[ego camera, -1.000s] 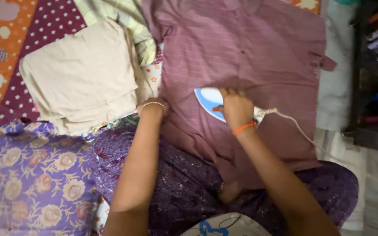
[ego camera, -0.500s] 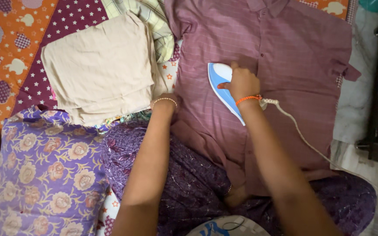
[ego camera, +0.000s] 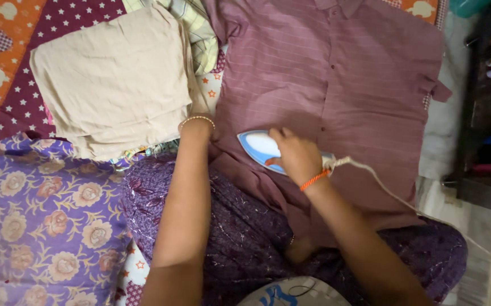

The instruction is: The person irons a pink short-sleeved shirt laid out on a bed. They smooth the fabric with their hands, use a blue and white iron to press the front, sleeves, and collar, and repeatedly adjust the shirt's position during the process.

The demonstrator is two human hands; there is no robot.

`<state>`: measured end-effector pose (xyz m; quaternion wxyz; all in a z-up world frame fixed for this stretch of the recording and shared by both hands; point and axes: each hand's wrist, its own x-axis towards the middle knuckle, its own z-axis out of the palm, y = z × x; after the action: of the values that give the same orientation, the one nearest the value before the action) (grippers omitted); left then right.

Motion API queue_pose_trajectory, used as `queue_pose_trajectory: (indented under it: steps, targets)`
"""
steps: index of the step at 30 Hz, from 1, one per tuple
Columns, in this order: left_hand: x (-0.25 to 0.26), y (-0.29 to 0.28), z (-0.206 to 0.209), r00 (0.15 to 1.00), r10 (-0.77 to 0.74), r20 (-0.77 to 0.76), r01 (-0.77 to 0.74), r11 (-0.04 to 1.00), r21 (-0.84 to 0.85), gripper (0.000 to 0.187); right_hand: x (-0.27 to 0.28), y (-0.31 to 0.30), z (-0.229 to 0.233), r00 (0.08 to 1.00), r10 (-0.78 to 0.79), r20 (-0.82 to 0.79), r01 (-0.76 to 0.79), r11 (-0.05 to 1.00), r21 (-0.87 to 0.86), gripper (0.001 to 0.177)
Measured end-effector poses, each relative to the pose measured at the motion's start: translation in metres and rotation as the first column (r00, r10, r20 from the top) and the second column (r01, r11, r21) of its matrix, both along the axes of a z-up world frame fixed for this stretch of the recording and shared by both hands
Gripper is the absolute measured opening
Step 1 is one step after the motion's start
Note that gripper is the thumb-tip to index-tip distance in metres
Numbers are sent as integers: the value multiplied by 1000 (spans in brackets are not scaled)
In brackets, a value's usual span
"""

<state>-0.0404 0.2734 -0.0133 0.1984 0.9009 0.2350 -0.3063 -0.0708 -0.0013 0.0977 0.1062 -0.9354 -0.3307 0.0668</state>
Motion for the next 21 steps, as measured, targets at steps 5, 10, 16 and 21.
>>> queue_pose_trajectory:
  steps: [5, 10, 16, 21]
  targets:
    - [13, -9, -7, 994, -58, 90, 63, 997, -54, 75, -15, 2, 1, 989, 102, 102, -96, 993, -68, 62]
    - [23, -20, 10, 961, 276, 5, -275, 959, -65, 87, 12, 12, -2, 981, 162, 109, -151, 983, -105, 65]
    - [23, -26, -8, 928, 284, 243, -301, 953, 36, 47, 74, 47, -6, 959, 144, 246, -147, 989, -4, 67]
    - [21, -21, 20, 874, 350, 337, -340, 936, -91, 45, 119, 84, -2, 988, 12, 152, -12, 1000, 0, 70]
